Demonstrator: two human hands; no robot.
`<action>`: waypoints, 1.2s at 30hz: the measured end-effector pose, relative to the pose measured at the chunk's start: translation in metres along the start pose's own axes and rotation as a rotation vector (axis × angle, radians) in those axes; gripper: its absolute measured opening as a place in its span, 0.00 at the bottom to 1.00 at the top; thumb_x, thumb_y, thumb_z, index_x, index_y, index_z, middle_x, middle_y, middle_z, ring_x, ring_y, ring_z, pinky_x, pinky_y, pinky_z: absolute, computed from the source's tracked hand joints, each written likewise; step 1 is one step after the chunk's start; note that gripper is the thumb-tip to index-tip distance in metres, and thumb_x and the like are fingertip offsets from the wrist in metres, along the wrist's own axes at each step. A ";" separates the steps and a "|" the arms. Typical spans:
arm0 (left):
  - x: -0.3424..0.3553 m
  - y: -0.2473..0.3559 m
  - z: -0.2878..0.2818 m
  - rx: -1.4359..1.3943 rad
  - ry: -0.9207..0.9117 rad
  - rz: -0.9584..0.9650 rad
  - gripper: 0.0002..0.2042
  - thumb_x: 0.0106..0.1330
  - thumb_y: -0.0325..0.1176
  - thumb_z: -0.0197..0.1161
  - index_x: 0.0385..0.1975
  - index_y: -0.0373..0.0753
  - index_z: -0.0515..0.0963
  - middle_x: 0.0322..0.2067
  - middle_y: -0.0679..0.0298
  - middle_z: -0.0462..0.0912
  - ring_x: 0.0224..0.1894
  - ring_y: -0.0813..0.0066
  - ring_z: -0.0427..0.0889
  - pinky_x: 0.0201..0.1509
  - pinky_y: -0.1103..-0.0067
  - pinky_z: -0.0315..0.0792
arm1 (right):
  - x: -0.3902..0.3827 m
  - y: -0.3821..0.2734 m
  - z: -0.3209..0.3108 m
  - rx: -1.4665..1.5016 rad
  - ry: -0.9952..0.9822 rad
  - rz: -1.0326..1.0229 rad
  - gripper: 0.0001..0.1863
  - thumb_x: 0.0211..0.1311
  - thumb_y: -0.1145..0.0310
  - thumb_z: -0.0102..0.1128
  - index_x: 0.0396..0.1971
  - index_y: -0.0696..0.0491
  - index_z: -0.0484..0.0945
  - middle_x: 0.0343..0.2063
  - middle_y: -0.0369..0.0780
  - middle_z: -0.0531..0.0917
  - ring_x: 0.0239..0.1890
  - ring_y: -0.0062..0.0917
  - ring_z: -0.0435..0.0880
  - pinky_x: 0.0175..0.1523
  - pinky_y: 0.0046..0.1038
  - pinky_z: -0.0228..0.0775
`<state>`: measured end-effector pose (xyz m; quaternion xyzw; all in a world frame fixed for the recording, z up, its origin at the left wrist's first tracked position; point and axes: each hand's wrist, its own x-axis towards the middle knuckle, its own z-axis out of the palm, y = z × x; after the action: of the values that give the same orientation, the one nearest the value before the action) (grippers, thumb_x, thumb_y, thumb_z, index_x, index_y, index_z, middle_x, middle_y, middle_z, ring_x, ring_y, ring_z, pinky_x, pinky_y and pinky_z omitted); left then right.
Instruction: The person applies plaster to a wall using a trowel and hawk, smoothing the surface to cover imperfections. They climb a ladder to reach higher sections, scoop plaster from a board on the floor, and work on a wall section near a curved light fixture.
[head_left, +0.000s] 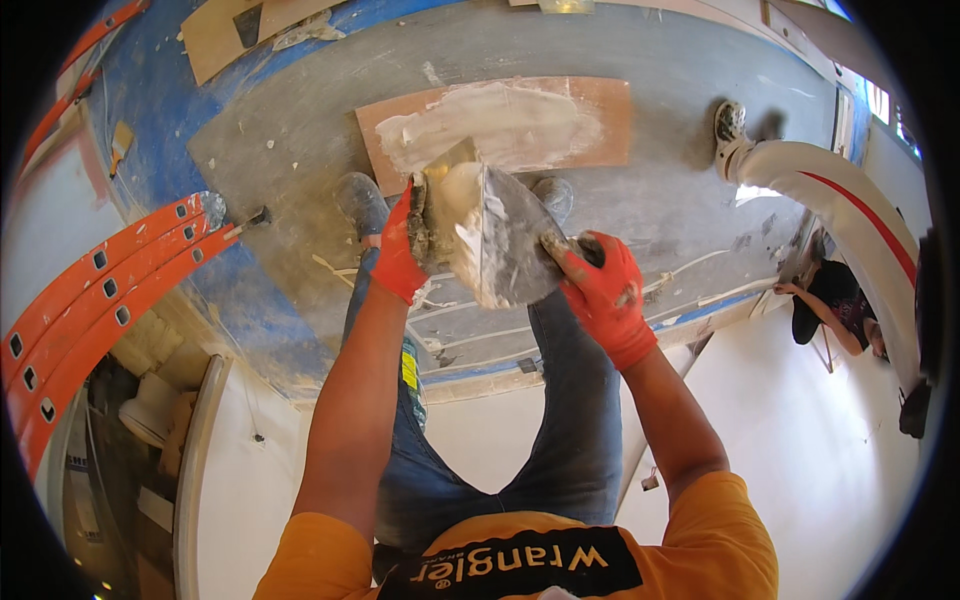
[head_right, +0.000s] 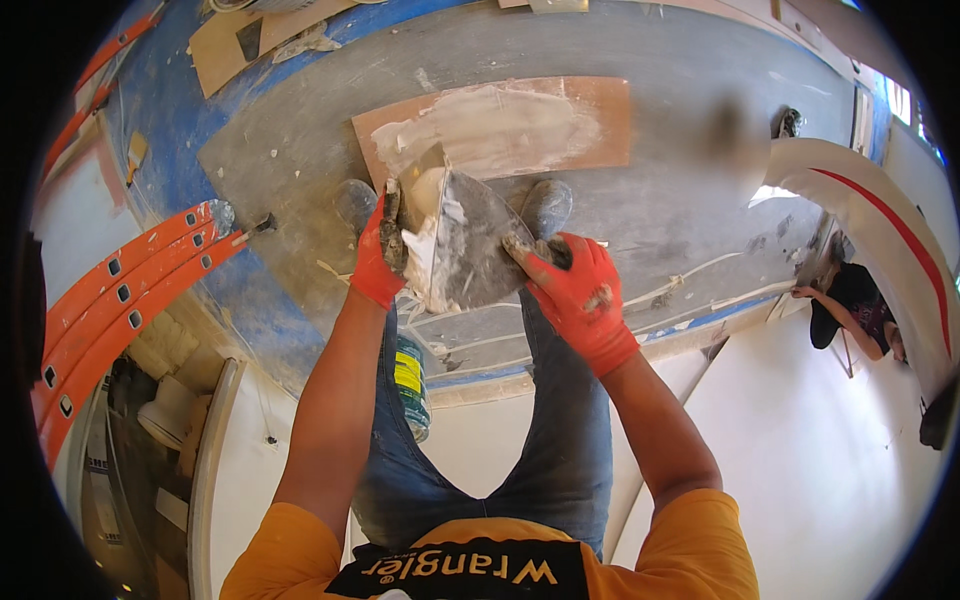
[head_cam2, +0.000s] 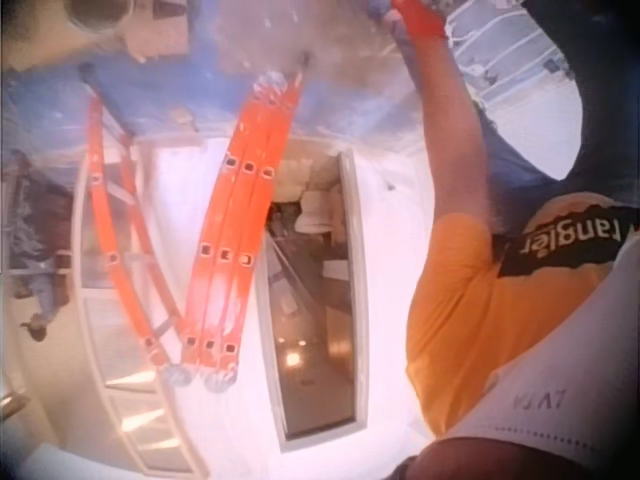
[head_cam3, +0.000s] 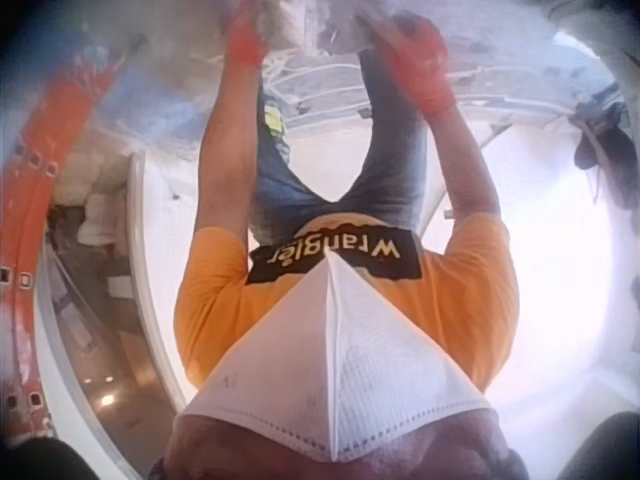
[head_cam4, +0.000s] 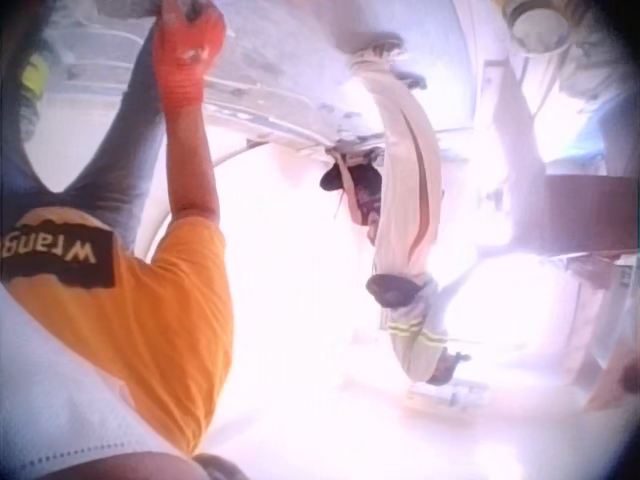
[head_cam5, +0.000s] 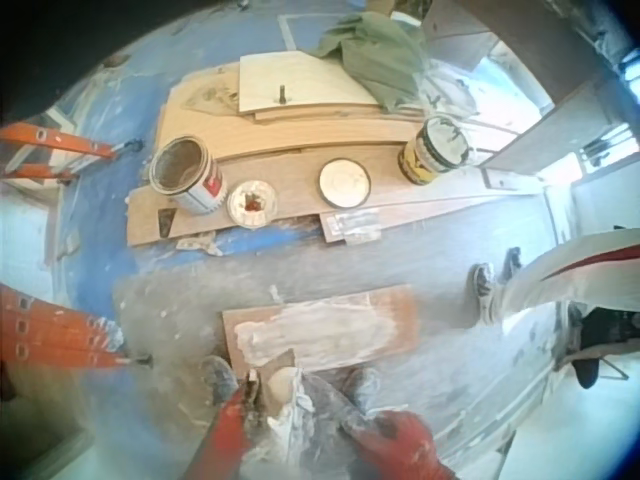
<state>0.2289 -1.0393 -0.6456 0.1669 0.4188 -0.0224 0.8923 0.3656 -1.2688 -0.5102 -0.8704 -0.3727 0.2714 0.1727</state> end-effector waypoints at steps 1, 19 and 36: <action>0.001 0.000 0.014 -0.149 -0.040 -0.052 0.21 0.76 0.45 0.51 0.61 0.38 0.70 0.57 0.61 0.77 0.58 0.66 0.77 0.62 0.69 0.72 | -0.002 0.005 0.005 0.011 0.035 0.012 0.28 0.50 0.69 0.68 0.55 0.38 0.79 0.45 0.47 0.76 0.45 0.42 0.77 0.50 0.39 0.72; -0.033 0.023 0.060 -0.080 0.154 -0.081 0.29 0.74 0.57 0.45 0.66 0.43 0.65 0.60 0.63 0.73 0.62 0.63 0.72 0.67 0.63 0.66 | -0.005 -0.017 -0.012 0.038 -0.027 0.365 0.24 0.60 0.68 0.61 0.58 0.39 0.77 0.39 0.49 0.78 0.45 0.44 0.78 0.48 0.40 0.73; -0.009 0.202 -0.118 0.082 0.120 -0.290 0.28 0.75 0.51 0.47 0.68 0.42 0.62 0.65 0.59 0.68 0.64 0.59 0.71 0.66 0.63 0.68 | 0.016 -0.055 0.225 1.162 0.280 1.096 0.28 0.58 0.46 0.69 0.34 0.59 0.72 0.20 0.37 0.75 0.19 0.19 0.69 0.24 0.27 0.66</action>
<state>0.1726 -0.8128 -0.6526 0.1421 0.4898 -0.1580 0.8456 0.2090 -1.1981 -0.6663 -0.7265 0.3324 0.3564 0.4846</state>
